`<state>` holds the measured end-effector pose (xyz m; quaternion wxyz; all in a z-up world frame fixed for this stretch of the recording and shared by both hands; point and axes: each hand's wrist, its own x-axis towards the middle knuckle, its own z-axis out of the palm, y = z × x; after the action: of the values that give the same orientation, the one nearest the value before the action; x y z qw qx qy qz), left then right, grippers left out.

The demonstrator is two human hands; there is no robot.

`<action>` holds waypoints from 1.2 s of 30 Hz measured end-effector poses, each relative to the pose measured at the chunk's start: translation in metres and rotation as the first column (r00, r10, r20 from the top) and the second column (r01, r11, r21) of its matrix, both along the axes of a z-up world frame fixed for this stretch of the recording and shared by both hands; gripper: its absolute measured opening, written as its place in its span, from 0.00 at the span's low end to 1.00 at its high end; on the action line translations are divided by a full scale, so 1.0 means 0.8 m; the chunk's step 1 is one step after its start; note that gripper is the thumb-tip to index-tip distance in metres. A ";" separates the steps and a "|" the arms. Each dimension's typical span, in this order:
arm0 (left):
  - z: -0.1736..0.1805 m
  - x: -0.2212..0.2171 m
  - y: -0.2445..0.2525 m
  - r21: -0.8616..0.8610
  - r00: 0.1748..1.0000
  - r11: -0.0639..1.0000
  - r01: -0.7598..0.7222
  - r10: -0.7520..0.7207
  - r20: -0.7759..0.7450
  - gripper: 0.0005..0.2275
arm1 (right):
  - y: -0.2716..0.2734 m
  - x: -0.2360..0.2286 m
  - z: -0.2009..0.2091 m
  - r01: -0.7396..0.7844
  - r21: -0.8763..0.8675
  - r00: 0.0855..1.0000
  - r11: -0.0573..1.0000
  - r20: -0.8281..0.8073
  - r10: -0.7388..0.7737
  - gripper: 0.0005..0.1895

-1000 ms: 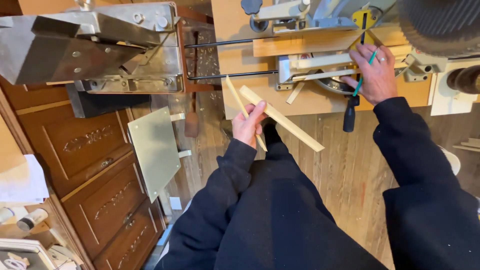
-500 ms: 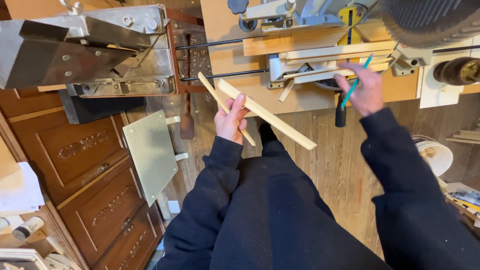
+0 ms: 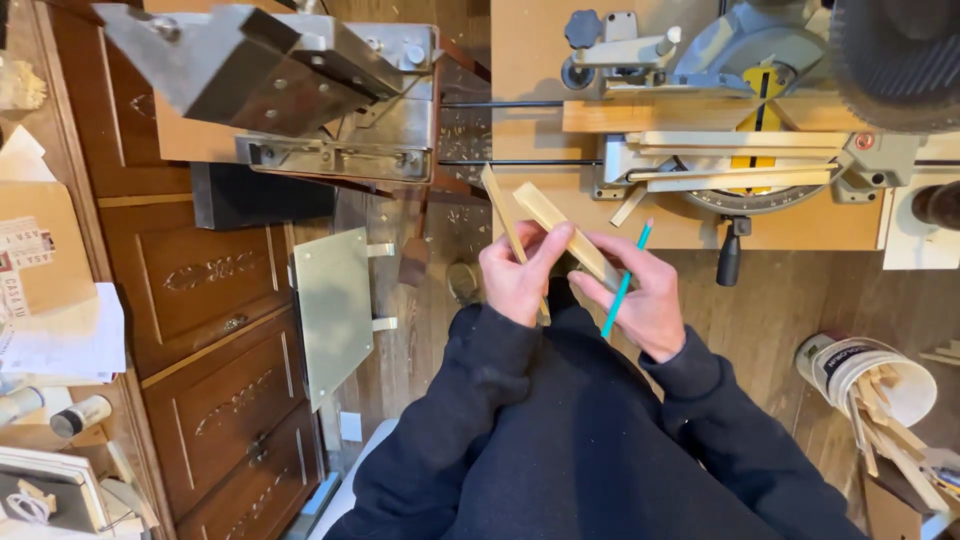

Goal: The recorder measures, marks, and cuts wooden frame moldings using a miter saw and a manual frame joiner.

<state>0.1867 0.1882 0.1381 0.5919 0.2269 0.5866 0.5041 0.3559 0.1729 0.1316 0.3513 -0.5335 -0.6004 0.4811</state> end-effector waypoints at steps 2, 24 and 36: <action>0.018 -0.020 -0.007 0.088 1.000 0.996 0.013 -0.014 0.013 0.10 | -0.010 -0.017 0.004 0.041 0.034 0.999 0.999 0.023 -0.041 0.25; 0.099 -0.397 -0.031 0.261 0.962 0.933 0.246 -0.268 0.054 0.11 | -0.095 -0.315 0.106 -0.215 -0.463 0.904 0.860 -0.428 -0.005 0.24; 0.086 -0.439 -0.005 0.260 0.976 0.965 0.023 -0.078 0.203 0.07 | -0.016 -0.308 0.100 -0.260 -0.526 0.951 0.810 -0.284 0.121 0.18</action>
<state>-0.1648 0.1841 0.2071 0.6296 0.2613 0.4442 0.5814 0.1096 0.1604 0.2117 0.1994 -0.4879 -0.4383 0.7281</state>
